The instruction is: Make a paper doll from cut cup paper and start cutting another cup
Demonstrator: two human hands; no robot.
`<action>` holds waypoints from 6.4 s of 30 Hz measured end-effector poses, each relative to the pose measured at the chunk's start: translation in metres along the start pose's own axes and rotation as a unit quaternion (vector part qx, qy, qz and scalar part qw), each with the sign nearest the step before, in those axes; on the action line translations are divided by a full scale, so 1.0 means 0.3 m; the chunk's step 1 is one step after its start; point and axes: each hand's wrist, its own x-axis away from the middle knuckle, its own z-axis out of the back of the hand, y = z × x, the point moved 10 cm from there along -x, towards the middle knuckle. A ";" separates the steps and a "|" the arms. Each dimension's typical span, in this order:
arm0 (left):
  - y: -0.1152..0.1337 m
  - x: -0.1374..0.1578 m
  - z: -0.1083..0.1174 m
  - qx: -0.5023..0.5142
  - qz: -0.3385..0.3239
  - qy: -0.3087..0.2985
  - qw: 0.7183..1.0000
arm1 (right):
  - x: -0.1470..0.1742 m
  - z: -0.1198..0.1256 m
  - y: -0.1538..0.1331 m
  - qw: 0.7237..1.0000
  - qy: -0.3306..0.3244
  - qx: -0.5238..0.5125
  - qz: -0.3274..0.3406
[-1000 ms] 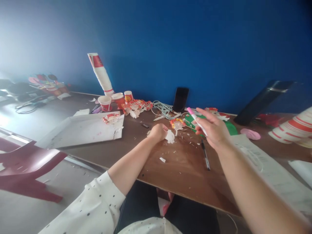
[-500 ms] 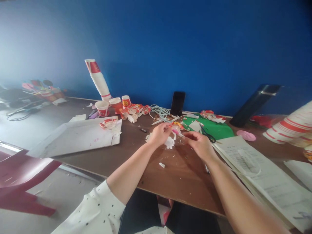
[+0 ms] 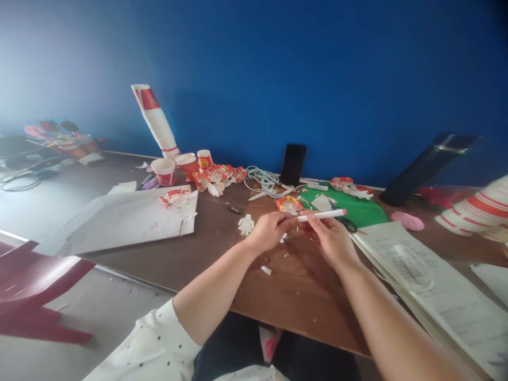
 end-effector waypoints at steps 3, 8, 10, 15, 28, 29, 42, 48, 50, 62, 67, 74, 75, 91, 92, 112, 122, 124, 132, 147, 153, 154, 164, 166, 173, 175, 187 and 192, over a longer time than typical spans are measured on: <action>0.046 0.021 -0.035 -0.113 -0.036 -0.040 0.992 | 0.015 -0.001 -0.008 0.996 0.004 0.089 0.018; 0.018 0.035 -0.077 -0.244 -0.005 -0.083 0.966 | 0.024 0.015 0.026 0.998 0.056 0.013 -0.035; 0.012 0.032 -0.089 -0.272 0.004 -0.090 0.958 | 0.027 0.008 0.041 0.996 0.074 -0.021 -0.050; 0.021 0.024 -0.102 -0.274 0.005 -0.086 0.958 | 0.003 0.044 0.034 0.993 0.089 -0.049 -0.052; -0.062 0.017 0.139 -0.236 0.041 0.151 0.959 | -0.038 0.141 -0.042 0.985 0.141 -0.090 0.052; -0.086 0.018 0.151 -0.249 0.064 0.153 0.954 | -0.034 0.131 -0.029 0.986 0.137 -0.089 0.045; 0.159 0.111 -0.107 -0.381 -0.212 0.049 0.899 | -0.010 0.140 0.013 0.987 0.153 -0.052 0.000; 0.229 0.173 -0.188 -0.355 -0.306 -0.008 0.883 | -0.016 0.139 0.019 0.987 0.155 -0.051 0.006; 0.221 0.171 -0.190 -0.353 -0.297 -0.020 0.887 | -0.018 0.136 0.025 0.987 0.155 -0.045 0.002; 0.189 0.216 -0.220 -0.398 -0.222 -0.120 0.882 | -0.016 0.113 0.061 0.992 0.127 -0.019 -0.014; 0.213 0.279 -0.244 -0.395 -0.285 -0.161 0.858 | -0.006 0.086 0.051 0.994 0.106 0.023 -0.003; 0.168 0.254 -0.279 -0.350 -0.317 -0.169 0.865 | 0.011 0.033 0.020 0.986 0.049 0.153 0.039; 0.160 0.245 -0.273 -0.344 -0.311 -0.162 0.871 | 0.015 0.025 0.014 0.984 0.042 0.165 0.045; 0.127 0.248 -0.243 -0.324 -0.213 -0.157 0.908 | 0.047 -0.021 0.005 0.974 0.029 0.218 0.045; 0.121 0.236 -0.228 -0.330 -0.199 -0.145 0.911 | 0.047 -0.022 0.004 0.973 0.031 0.226 0.045; 0.090 0.174 -0.158 -0.450 -0.129 -0.088 0.880 | 0.050 -0.033 -0.049 0.942 0.016 0.311 0.121; 0.046 0.166 -0.187 -0.516 -0.109 -0.125 0.840 | 0.057 -0.058 -0.092 0.944 0.041 0.309 0.109; 0.047 0.172 -0.196 -0.524 -0.116 -0.126 0.834 | 0.029 -0.092 -0.088 0.940 0.017 0.331 0.084; 0.017 0.184 -0.210 -0.511 -0.084 -0.137 0.845 | -0.028 -0.113 -0.050 0.914 0.053 0.377 0.141; 0.020 0.186 -0.223 -0.526 -0.085 -0.149 0.833 | -0.053 -0.128 0.007 0.863 -0.002 0.480 0.156; 0.014 0.183 -0.227 -0.516 -0.077 -0.166 0.837 | -0.049 -0.130 0.010 0.852 -0.001 0.499 0.161; 0.012 0.183 -0.227 -0.514 -0.074 -0.170 0.838 | -0.050 -0.130 0.012 0.851 -0.002 0.500 0.161; 0.014 0.182 -0.219 -0.526 -0.068 -0.173 0.830 | -0.047 -0.135 0.011 0.841 -0.003 0.514 0.167; 0.014 0.182 -0.221 -0.528 -0.069 -0.178 0.828 | -0.046 -0.135 0.009 0.837 0.000 0.520 0.172; 0.030 0.182 -0.221 -0.543 -0.093 -0.180 0.815 | -0.043 -0.139 0.011 0.826 0.003 0.533 0.182; 0.027 0.181 -0.221 -0.537 -0.091 -0.181 0.819 | -0.041 -0.140 0.009 0.825 0.003 0.534 0.182; 0.034 0.181 -0.222 -0.538 -0.101 -0.170 0.819 | -0.032 -0.147 0.001 0.823 0.001 0.537 0.188; 0.027 0.181 -0.220 -0.534 -0.089 -0.168 0.824 | -0.031 -0.150 0.002 0.825 -0.003 0.533 0.188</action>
